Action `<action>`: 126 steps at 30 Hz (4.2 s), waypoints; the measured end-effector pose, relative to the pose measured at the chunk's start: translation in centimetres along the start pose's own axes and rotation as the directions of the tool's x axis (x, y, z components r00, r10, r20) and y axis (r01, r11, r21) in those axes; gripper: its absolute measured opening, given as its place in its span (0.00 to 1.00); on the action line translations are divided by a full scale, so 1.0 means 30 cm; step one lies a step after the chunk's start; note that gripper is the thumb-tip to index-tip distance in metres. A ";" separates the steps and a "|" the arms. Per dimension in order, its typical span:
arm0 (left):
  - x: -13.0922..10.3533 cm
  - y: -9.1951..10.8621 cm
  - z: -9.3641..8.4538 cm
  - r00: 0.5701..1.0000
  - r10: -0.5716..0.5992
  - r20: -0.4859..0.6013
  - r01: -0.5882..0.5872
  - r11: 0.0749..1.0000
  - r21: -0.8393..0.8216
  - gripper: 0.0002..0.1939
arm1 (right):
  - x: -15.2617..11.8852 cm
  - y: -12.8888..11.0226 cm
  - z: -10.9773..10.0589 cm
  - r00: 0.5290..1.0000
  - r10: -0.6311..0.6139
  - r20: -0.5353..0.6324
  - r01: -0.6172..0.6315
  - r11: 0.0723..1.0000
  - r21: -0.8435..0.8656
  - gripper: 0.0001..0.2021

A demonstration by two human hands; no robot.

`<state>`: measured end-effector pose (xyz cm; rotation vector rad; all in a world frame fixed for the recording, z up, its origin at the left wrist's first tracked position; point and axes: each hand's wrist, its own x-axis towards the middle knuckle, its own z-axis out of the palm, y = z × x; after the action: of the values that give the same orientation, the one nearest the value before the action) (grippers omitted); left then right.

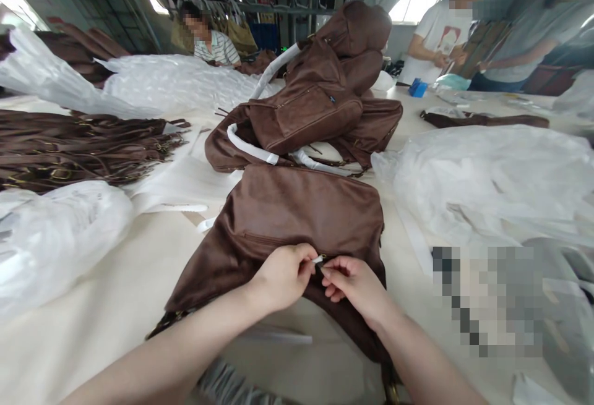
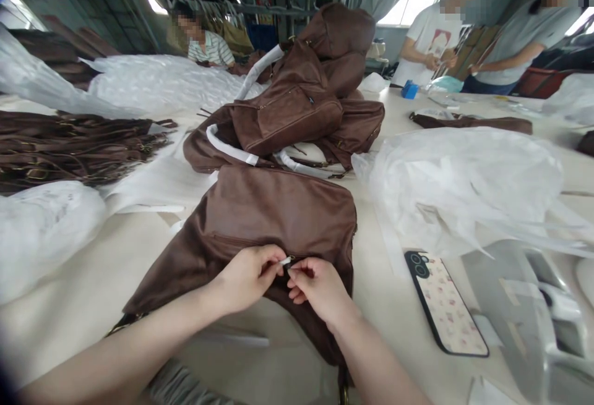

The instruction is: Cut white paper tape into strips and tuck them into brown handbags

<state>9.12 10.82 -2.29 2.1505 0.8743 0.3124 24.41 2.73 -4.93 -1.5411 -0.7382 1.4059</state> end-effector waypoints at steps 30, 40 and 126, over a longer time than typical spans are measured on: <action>-0.057 0.033 0.045 0.941 0.083 -0.328 -0.038 0.989 0.141 0.14 | -0.010 -0.009 0.053 0.992 -0.056 0.116 -0.029 0.779 0.626 0.15; -0.045 0.058 0.007 0.962 0.092 -0.259 -0.037 0.977 0.208 0.13 | -0.006 -0.005 0.056 0.990 -0.061 0.124 -0.029 0.784 0.620 0.18; 0.154 0.049 -0.016 0.935 0.196 0.297 -0.353 0.417 0.837 0.09 | 0.019 -0.058 -0.002 0.866 -0.493 0.083 0.215 0.217 -0.952 0.09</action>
<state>12.99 13.56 -1.17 3.2804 0.6163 -0.2523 24.80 3.95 -3.63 -2.1279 -1.8693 0.2502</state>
